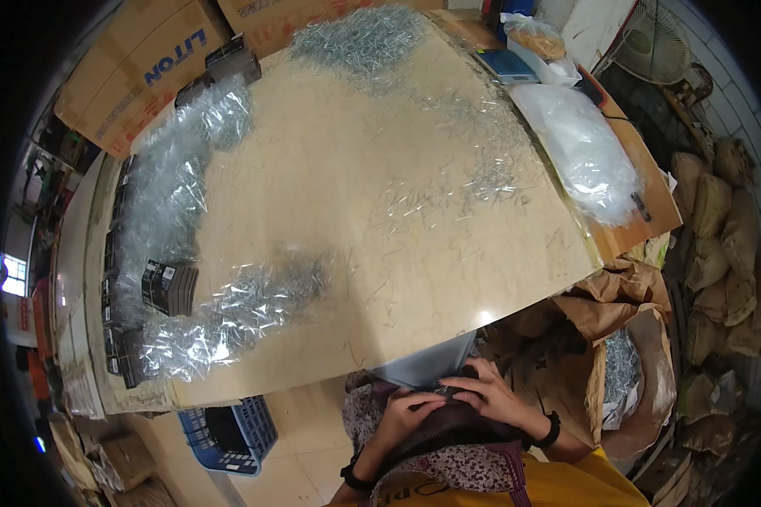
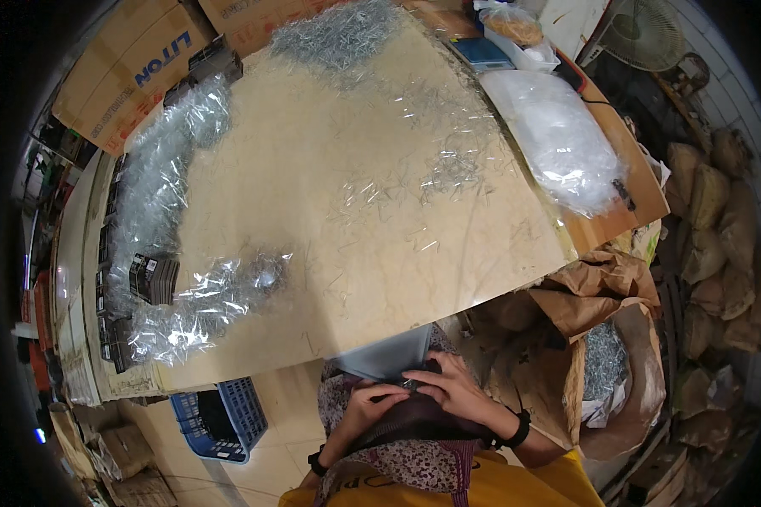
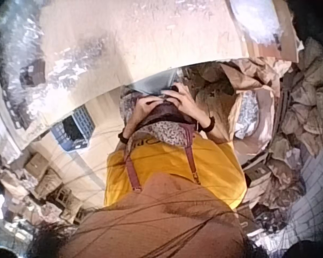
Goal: Picking up small metal pins from a workbench and placing them into small plastic bags.
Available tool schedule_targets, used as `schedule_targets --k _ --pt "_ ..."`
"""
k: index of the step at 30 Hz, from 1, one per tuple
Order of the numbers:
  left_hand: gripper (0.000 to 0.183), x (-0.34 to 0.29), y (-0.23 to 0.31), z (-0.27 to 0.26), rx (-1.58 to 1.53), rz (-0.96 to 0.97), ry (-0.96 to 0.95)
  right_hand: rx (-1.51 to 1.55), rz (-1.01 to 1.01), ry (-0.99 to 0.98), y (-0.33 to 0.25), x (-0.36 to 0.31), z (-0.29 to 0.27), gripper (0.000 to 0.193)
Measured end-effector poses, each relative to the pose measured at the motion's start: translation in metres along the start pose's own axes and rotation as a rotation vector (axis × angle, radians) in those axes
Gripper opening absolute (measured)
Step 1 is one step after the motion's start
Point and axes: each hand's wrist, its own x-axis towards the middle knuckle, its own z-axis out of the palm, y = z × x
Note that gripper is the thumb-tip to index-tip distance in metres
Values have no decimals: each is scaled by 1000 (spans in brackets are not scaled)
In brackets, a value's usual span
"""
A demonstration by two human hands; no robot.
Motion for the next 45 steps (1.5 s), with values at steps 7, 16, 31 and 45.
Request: schedule_targets --k 7,16,31,45 --pt "13 -4 7 -3 -25 -144 -31 295 103 169 2 -3 12 19" --pt "15 0 14 -4 -48 -171 -63 43 -69 257 -1 4 9 28" --pt "32 0 45 -19 33 -91 -186 404 -10 -15 -6 2 -19 27" --pt "36 32 94 -31 -597 -282 14 250 -279 150 -53 64 -71 32"
